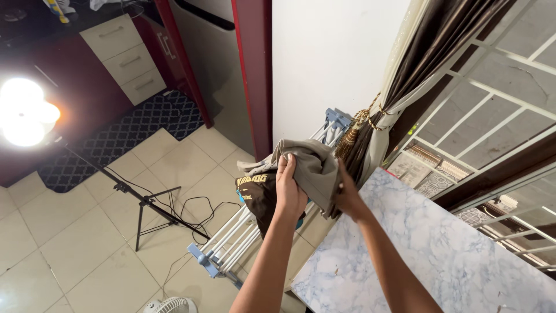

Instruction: The person picks up a shirt from a drying rack and folds it on a table.

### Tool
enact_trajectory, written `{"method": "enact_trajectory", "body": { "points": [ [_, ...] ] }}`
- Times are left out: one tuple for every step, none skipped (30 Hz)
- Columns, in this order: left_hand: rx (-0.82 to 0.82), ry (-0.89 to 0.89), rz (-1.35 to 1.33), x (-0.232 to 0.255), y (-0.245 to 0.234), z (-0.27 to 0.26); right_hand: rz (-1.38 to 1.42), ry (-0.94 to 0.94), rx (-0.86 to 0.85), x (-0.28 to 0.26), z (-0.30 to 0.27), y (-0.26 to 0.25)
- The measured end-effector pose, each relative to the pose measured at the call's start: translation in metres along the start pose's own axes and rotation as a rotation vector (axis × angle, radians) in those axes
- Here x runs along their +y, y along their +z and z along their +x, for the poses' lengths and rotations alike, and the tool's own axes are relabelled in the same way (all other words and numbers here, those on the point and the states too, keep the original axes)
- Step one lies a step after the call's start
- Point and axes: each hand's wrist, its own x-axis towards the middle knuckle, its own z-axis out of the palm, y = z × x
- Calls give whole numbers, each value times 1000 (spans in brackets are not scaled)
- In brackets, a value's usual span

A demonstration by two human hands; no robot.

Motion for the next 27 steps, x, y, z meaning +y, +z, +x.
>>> {"method": "enact_trajectory", "body": {
  "points": [
    [36,-4,-18,-3,-1,-1,-13,-113,-86,14,0,3],
    [72,-8,-37,-6,-3,-1,86,47,-68,23,5,8],
    [76,-7,-31,-7,-7,-4,186,211,-55,28,6,17],
    [80,-6,-25,-8,-11,-7,286,374,-47,27,7,25],
    [85,-3,-19,-8,-15,-10,409,430,16,21,13,29],
    [106,-16,-13,-7,-19,-13,532,485,80,11,25,30],
    [129,-28,-6,-6,-25,-17,655,540,145,-3,36,31],
    [151,-41,0,-5,-30,-21,652,591,134,-18,44,30],
    [148,-61,13,-8,-34,-25,649,641,123,-33,52,27],
    [145,-81,25,-12,-40,-28,646,691,112,-45,59,25],
    [141,-99,36,-17,-48,-31,688,792,-8,-52,64,23],
    [95,-133,59,-22,-59,-35,727,892,-131,-53,69,20],
    [49,-169,81,-28,-72,-39,764,989,-255,-48,72,17],
    [3,-205,103,-35,-88,-43,592,995,-281,-37,71,18],
    [42,-211,134,-43,-104,-43,420,991,-305,-23,71,22],
    [81,-216,164,-50,-121,-42,247,982,-327,-10,74,27],
    [126,-224,191,-58,-140,-43,122,854,-382,1,78,31],
    [149,-195,248,-63,-158,-43,22,760,-400,7,79,34],
    [169,-164,304,-64,-173,-39,-20,706,-379,5,84,38],
    [190,-132,361,-64,-184,-35,14,708,-310,-5,87,40],
    [244,-132,430,-62,-192,-35,63,720,-237,-19,84,40],
    [299,-132,498,-57,-199,-35,113,717,-173,-36,86,40],
    [351,-131,567,-51,-204,-34,221,696,-116,-55,89,40],
    [376,-93,621,-47,-208,-32,332,663,-63,-74,92,42],
    [400,-55,675,-44,-210,-31,458,625,-9,-92,95,42],
    [424,-18,729,-41,-210,-29,570,578,-3,-110,97,41],
    [437,12,735,-38,-208,-29,682,530,3,-126,99,37]
  ]
}}
